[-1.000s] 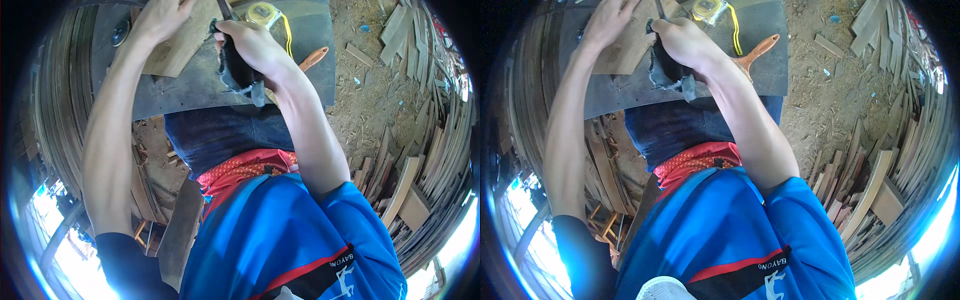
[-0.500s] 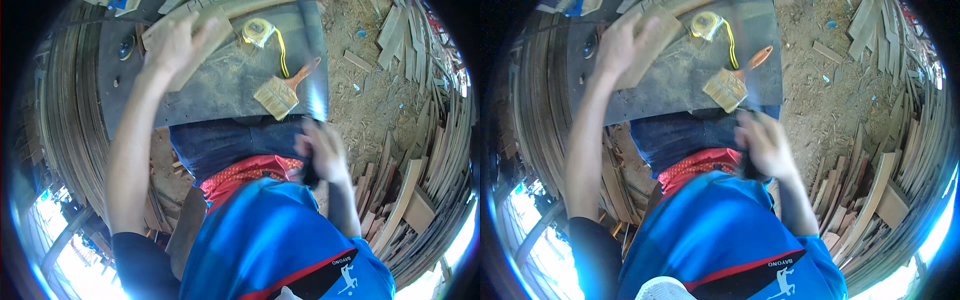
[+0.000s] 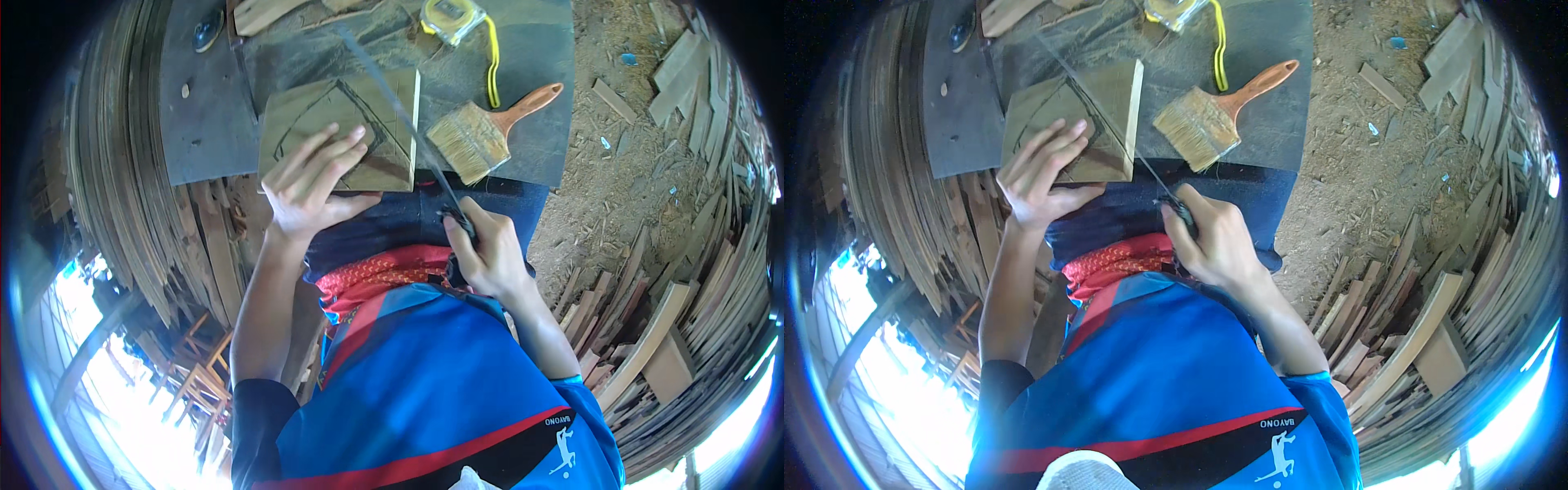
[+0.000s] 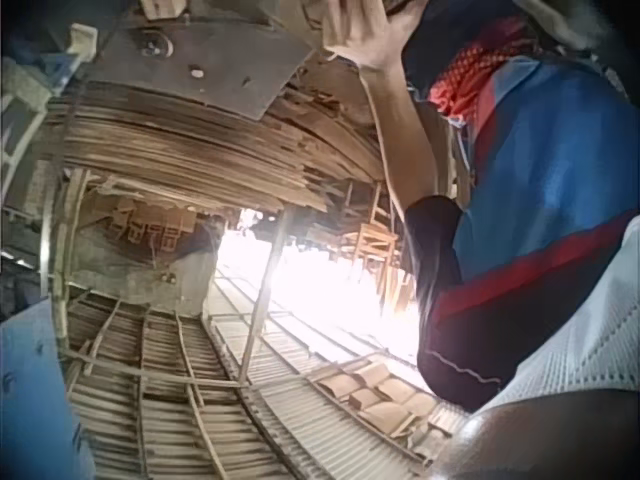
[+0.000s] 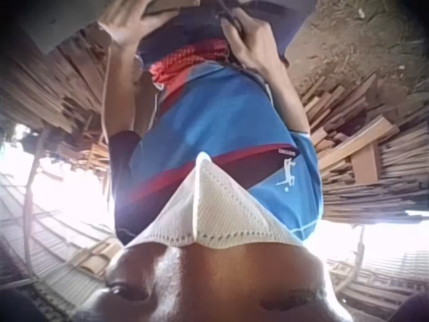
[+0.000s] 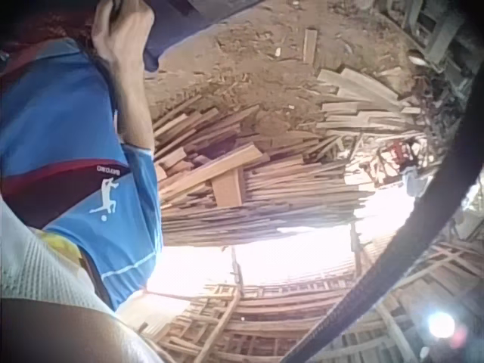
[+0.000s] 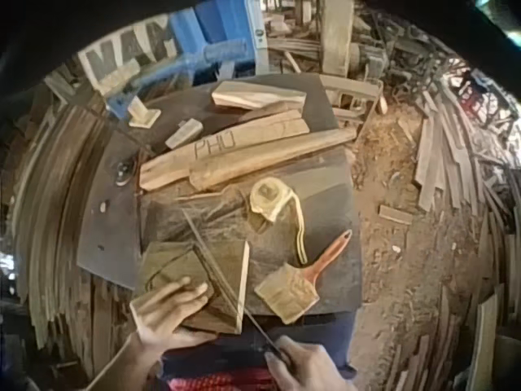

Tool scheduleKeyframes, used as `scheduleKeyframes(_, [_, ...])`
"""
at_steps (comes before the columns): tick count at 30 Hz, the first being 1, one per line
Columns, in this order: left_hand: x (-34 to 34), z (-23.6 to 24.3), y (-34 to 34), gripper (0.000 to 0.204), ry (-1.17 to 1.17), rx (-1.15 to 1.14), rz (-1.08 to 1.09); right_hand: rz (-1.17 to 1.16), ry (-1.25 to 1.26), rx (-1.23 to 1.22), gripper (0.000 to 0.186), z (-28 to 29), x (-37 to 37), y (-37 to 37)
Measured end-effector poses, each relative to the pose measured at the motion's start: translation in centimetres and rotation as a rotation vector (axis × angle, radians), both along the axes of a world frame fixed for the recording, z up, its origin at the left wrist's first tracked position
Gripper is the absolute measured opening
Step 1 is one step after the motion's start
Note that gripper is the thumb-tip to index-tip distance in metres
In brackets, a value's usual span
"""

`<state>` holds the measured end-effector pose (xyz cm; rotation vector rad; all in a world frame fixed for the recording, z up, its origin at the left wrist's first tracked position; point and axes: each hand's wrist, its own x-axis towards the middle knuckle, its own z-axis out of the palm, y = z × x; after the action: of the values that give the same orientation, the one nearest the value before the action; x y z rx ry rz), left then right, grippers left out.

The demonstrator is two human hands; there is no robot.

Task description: Shaping a piece of wood with a file and measuring it with a tape measure.

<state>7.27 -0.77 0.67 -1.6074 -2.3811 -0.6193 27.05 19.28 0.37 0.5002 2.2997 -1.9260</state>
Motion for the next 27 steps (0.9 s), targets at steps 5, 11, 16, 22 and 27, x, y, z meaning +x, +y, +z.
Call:
scheduleKeyframes(5, [-0.4, 0.3, -1.4, 0.049, -0.016, 0.087, 0.032, 0.052, 0.093, 0.087, 0.020, -0.6, -1.5, -1.8])
scheduleKeyframes(11, [-1.1, 0.9, -1.9, 0.052, -0.005, 0.190, 0.045, 0.098, 0.146, 0.099, 0.020, 0.6, -2.4, -3.0])
scheduleKeyframes(16, [-1.7, 1.6, -1.9, 0.048, 0.009, 0.240, 0.065, 0.075, 0.179, 0.121, 0.022, 2.4, -3.6, -4.0])
scheduleKeyframes(22, [-2.3, 2.0, -1.9, 0.044, 0.007, 0.304, 0.103, 0.073, 0.168, 0.117, 0.020, 3.8, -5.3, -4.8])
scheduleKeyframes(27, [-2.9, 2.6, -1.6, 0.041, -0.005, 0.314, 0.115, 0.084, 0.165, 0.134, 0.018, 4.6, -5.6, -5.4])
